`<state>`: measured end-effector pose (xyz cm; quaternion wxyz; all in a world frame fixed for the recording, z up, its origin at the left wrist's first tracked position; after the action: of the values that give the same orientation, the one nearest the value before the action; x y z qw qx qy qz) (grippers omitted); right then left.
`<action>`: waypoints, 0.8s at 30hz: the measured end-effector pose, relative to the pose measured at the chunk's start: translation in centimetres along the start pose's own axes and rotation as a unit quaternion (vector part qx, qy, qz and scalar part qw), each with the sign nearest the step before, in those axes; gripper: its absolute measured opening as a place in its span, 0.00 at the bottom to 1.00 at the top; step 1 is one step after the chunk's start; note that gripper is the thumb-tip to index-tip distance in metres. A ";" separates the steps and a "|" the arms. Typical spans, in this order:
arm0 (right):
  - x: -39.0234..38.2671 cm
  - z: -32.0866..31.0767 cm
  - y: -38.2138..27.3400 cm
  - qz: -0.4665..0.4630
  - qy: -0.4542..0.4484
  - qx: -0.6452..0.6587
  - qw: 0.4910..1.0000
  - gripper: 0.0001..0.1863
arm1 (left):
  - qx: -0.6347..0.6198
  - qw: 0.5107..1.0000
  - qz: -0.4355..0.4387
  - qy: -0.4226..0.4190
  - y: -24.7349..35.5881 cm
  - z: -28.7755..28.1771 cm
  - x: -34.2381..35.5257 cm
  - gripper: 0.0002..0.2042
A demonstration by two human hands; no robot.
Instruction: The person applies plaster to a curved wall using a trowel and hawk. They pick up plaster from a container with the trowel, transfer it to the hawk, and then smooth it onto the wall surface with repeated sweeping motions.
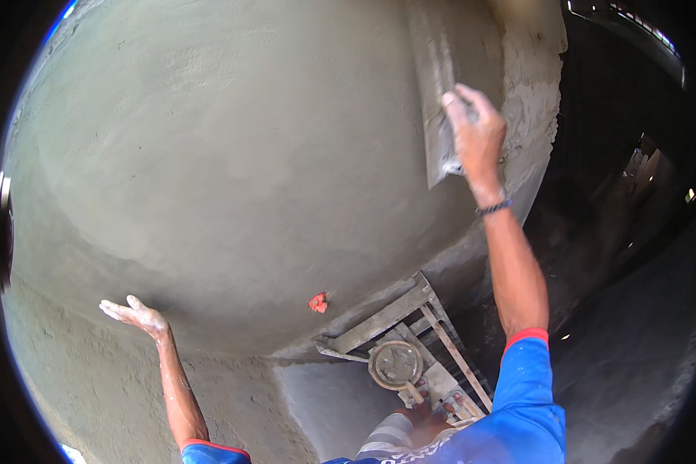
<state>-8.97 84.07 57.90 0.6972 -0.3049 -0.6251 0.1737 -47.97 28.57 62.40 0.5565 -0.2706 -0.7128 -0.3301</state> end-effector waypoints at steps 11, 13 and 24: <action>-7.2 7.2 -14.1 -0.023 -0.104 0.051 0.993 0.18 | 0.044 0.995 -0.012 0.091 2.6 0.6 5.5 0.39; -12.0 8.7 -15.8 -0.122 -0.129 0.014 0.984 0.18 | 0.028 0.996 -0.024 0.085 2.4 1.9 4.3 0.39; 0.3 2.9 -17.7 -0.141 -0.056 0.075 0.986 0.13 | 0.044 0.995 -0.006 0.095 1.7 0.9 5.0 0.38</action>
<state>-14.22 71.53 69.64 0.6993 -0.1507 -0.6852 0.1369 -48.40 30.49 67.39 0.6310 -0.2093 -0.6721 -0.3262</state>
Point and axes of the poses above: each hand's wrist, its own x-axis towards the middle knuckle, its own z-axis out of the palm, y = z × x, the point moved 4 cm from there along x, towards the middle knuckle, and after that the axes turned 5 degrees about -x, right-handed, at the moved point
